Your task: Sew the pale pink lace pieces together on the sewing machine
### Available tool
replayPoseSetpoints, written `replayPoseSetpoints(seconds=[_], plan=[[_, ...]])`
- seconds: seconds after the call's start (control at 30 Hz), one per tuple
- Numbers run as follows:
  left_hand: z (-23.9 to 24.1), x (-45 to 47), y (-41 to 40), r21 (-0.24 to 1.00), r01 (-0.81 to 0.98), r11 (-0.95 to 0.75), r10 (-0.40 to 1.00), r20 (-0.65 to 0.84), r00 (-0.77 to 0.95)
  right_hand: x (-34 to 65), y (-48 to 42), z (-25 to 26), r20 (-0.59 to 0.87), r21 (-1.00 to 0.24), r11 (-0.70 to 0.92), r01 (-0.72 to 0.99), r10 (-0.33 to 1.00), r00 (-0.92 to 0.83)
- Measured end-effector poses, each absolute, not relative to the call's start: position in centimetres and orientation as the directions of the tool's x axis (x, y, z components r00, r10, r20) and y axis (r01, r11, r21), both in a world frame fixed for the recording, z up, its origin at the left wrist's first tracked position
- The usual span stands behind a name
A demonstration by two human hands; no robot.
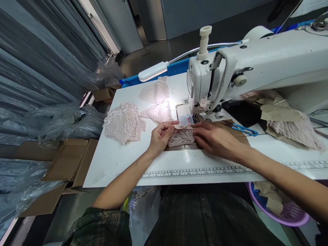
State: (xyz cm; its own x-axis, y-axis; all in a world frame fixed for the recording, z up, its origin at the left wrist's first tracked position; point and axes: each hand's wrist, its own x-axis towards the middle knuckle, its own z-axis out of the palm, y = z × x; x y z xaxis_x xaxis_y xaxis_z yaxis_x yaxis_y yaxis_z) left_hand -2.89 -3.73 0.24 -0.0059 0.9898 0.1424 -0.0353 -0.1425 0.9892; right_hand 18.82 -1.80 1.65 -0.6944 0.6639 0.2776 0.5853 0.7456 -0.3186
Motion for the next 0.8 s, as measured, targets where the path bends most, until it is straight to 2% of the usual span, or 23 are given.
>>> replayPoseSetpoints(seconds=[0.07,0.2,0.27,0.43,0.5,0.57,0.63,0.7,0.73,0.8], plan=[[0.2,-2.9,-3.7,0.99,-0.095,-0.1,0.995,0.103,0.019,21.6,-1.8,1.7,0.353,-0.319,0.733,0.601,0.68,-0.642],[0.6,-3.0,-3.6,0.971,-0.237,0.002,0.999,0.008,0.041,27.7,-2.0,1.0,0.435,-0.243,0.575,0.781,0.785,-0.441],[0.9,-2.9,-3.6,0.954,-0.294,0.054,0.998,-0.044,0.041,29.8,-2.1,0.3,0.42,-0.198,0.518,0.832,0.812,-0.406],[1.7,-2.7,-3.9,0.924,-0.356,0.137,0.991,-0.128,0.047,30.6,-2.3,-0.4,0.351,-0.064,0.502,0.862,0.82,-0.452],[1.8,-2.6,-3.9,0.911,-0.382,0.154,0.988,-0.142,0.06,30.0,-2.3,-0.2,0.349,-0.049,0.458,0.888,0.84,-0.415],[1.9,-2.6,-3.9,0.904,-0.394,0.165,0.986,-0.153,0.062,28.9,-2.5,0.1,0.37,-0.176,0.444,0.878,0.857,-0.359],[1.9,-2.6,-3.9,0.903,-0.393,0.175,0.984,-0.168,0.054,27.2,-3.0,0.4,0.325,-0.496,0.427,0.756,0.899,-0.294],[1.8,-2.6,-3.8,0.903,-0.388,0.185,0.982,-0.185,0.039,25.0,-3.6,0.8,0.104,-0.836,0.241,0.492,0.951,-0.29],[1.7,-2.6,-3.8,0.902,-0.387,0.19,0.981,-0.193,0.032,23.7,-3.9,1.0,-0.029,-0.923,0.118,0.367,0.928,-0.371],[1.6,-2.6,-3.7,0.9,-0.391,0.193,0.979,-0.201,0.021,21.1,-4.1,1.3,-0.087,-0.973,0.022,0.23,0.886,-0.456]])
